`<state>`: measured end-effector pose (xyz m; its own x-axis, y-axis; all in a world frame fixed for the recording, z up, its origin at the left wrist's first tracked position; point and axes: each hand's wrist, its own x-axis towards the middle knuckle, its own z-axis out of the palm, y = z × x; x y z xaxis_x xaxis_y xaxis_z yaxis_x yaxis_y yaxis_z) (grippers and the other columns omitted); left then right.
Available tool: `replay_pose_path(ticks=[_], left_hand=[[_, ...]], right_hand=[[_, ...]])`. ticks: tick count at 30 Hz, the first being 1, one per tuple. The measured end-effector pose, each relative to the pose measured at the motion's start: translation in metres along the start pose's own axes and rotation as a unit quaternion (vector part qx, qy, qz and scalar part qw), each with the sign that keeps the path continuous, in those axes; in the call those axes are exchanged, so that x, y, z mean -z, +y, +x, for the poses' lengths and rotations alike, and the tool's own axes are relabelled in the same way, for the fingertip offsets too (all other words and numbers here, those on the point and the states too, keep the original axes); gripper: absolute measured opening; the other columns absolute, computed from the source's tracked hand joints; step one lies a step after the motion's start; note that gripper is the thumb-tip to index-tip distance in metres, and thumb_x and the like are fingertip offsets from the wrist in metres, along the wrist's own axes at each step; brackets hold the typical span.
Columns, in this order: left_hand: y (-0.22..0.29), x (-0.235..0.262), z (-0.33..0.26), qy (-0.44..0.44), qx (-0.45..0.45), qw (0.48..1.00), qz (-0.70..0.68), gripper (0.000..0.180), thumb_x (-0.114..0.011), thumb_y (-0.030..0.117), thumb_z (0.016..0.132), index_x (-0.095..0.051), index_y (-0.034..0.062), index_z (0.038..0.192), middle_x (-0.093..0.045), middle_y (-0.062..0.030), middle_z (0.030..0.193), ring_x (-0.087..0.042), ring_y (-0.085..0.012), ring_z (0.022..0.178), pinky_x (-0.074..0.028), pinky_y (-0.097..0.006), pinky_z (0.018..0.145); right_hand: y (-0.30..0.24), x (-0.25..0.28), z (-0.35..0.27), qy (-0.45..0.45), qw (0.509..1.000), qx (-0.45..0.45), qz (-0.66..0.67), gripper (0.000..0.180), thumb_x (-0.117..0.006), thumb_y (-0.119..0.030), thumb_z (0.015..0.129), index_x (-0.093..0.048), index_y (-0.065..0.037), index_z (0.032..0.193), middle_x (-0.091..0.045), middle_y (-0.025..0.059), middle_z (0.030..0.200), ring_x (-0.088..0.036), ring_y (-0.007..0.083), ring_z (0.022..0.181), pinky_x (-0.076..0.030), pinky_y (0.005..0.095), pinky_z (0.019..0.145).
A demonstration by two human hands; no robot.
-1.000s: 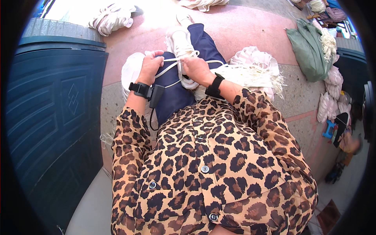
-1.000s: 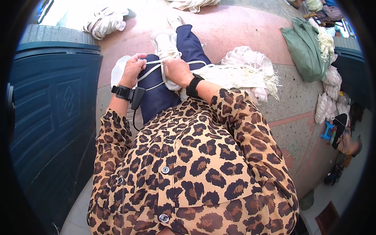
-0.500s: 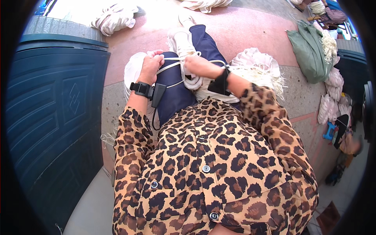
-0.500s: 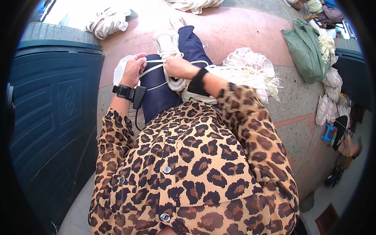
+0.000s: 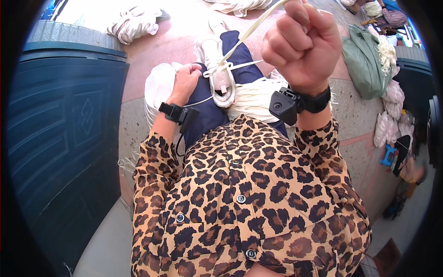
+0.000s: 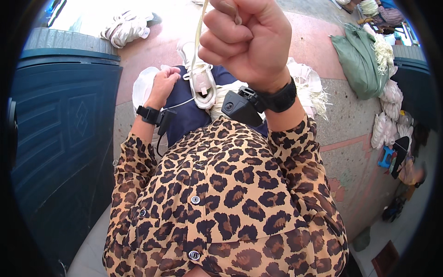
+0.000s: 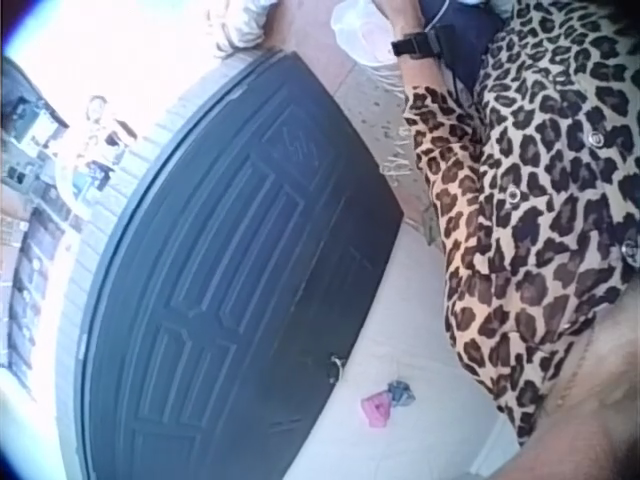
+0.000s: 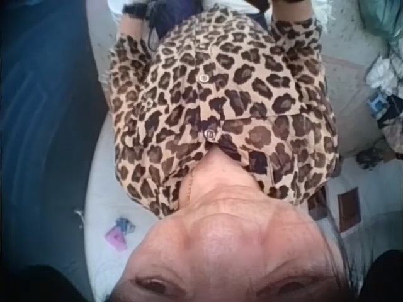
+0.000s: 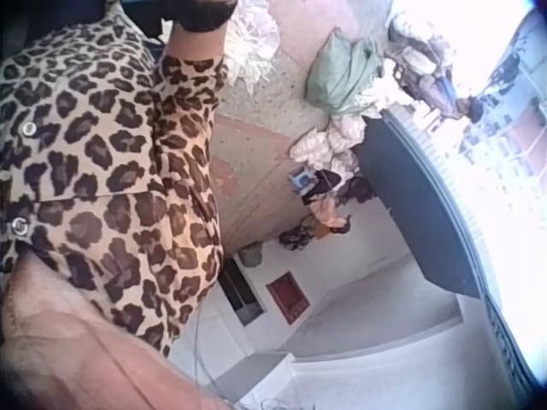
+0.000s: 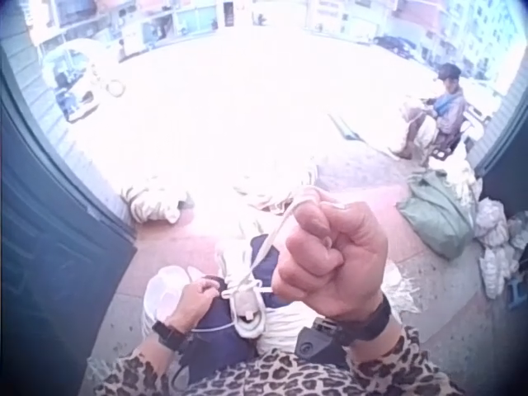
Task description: Manually lacing a white sneaker while sitting on the floor.
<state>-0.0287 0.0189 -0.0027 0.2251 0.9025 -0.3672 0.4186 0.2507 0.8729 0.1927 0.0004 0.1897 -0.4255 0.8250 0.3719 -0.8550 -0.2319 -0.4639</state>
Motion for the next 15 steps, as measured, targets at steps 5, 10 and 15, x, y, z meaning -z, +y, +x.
replay_pose_path(ticks=[5, 10, 15], left_hand=[[0.029, -0.027, -0.026, -0.074, -0.104, 0.989, -0.070, 0.021, -0.055, 0.008, 0.079, -0.060, -0.0009, 0.098, -0.061, -0.0043, 0.074, -0.052, -0.0075, 0.055, -0.043, -0.020, 0.054], [0.052, -0.029, -0.025, -0.134, -0.280, 0.951, 0.013, 0.020, -0.054, 0.012, 0.084, -0.059, 0.0044, 0.101, -0.060, -0.0041, 0.074, -0.052, -0.0085, 0.053, -0.042, -0.021, 0.049], [0.071, 0.071, -0.014, -0.013, -0.024, 0.930, -0.367, 0.021, -0.046, 0.025, 0.090, -0.053, 0.0045, 0.091, -0.047, 0.0008, 0.066, -0.039, -0.0044, 0.045, -0.031, -0.017, 0.037]], right_hand=[[0.012, 0.009, 0.016, 0.063, 0.996, -0.042, -0.037, 0.025, -0.033, -0.023, 0.090, -0.036, -0.011, 0.068, -0.025, -0.0050, 0.046, -0.021, 0.0077, 0.038, -0.021, 0.0234, 0.040], [0.011, 0.018, 0.021, 0.216, 0.904, 0.033, -0.368, 0.019, -0.039, -0.014, 0.086, -0.050, -0.004, 0.073, -0.048, 0.0025, 0.067, -0.044, 0.0114, 0.063, -0.035, 0.0232, 0.060], [-0.051, 0.148, -0.039, 0.348, 0.929, 0.128, 0.000, 0.019, -0.040, -0.015, 0.084, -0.051, -0.005, 0.073, -0.056, 0.0043, 0.070, -0.053, 0.0166, 0.062, -0.045, 0.0335, 0.073]])
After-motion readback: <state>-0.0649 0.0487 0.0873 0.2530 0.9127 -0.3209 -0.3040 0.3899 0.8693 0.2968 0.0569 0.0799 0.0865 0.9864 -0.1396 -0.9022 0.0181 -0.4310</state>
